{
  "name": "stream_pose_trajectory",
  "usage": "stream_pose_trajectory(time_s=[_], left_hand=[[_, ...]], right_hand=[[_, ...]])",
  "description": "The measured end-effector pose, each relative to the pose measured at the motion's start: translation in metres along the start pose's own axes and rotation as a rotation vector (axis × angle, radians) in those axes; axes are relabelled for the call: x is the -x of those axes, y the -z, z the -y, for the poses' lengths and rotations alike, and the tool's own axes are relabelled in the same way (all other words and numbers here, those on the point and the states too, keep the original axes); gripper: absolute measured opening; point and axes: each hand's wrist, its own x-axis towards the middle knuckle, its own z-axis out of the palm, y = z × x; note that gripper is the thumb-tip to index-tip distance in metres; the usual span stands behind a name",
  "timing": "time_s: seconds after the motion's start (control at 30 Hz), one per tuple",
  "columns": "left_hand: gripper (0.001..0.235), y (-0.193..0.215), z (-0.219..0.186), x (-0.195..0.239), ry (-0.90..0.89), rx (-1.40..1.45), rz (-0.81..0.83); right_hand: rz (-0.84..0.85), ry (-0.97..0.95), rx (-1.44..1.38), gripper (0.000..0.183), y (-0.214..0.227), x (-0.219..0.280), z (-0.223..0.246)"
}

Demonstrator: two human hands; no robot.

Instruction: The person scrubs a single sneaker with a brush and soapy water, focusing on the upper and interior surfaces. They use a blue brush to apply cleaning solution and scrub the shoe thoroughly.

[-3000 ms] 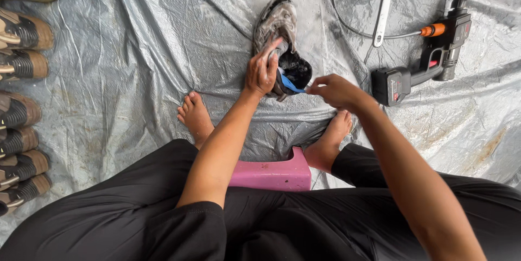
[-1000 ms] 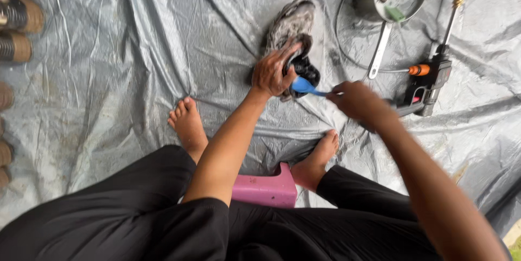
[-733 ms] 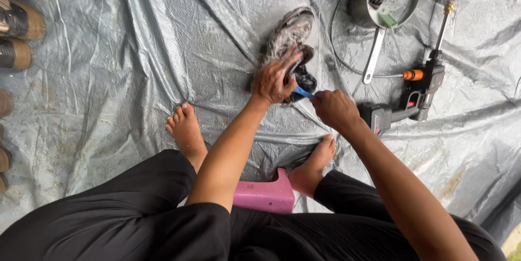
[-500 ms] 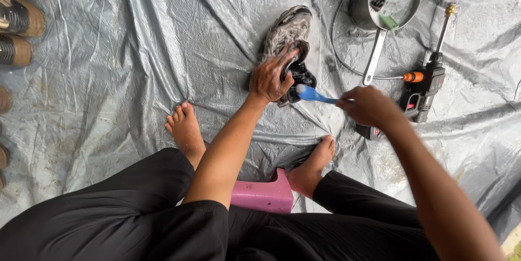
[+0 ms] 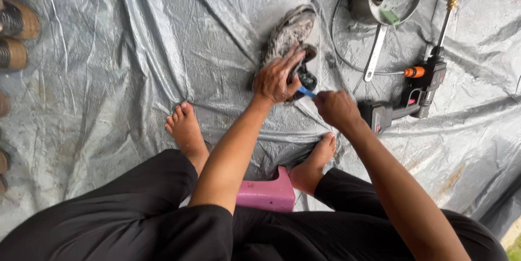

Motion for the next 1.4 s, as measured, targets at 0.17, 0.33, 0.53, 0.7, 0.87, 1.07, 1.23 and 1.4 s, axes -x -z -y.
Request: stream_pose_trajectory(time_s=[0.17,0.33,0.53,0.7,0.87,1.07,1.23,1.4], left_hand=[[0.068,-0.001,0.009,-0.002,-0.021,-0.036,-0.056],[0.07,0.002,-0.001,0.007,-0.035,-0.015,-0.031],[0.063,0.003,0.01,0.011,0.026,0.024,-0.036],[0.067,0.001,0.005,0.0,0.017,-0.057,-0.059],[0.072,-0.007,0.001,0.005,-0.039,-0.073,-0.024],[0.073,0.004,-0.007,-0.001,-0.013,-0.072,0.0],[0.071,0.002,0.003,0.005,0.031,-0.022,0.002],[0.069,0.002,0.006,0.003,0.06,0.013,-0.01]], right_hand=[[0.125,-0.006,-0.001,0.038,0.074,0.039,-0.032],[0.018,0.039,-0.045,0.038,-0.016,-0.002,-0.019],[0.113,0.024,-0.059,0.039,0.059,0.041,-0.01],[0.06,-0.034,0.025,0.039,0.028,0.01,-0.018],[0.041,0.09,-0.133,0.042,0.028,0.028,-0.066],[0.009,0.177,-0.148,0.038,-0.021,-0.014,-0.003],[0.083,0.131,-0.06,0.04,0.023,-0.003,-0.03],[0.057,0.037,0.015,0.04,0.028,0.001,-0.015]])
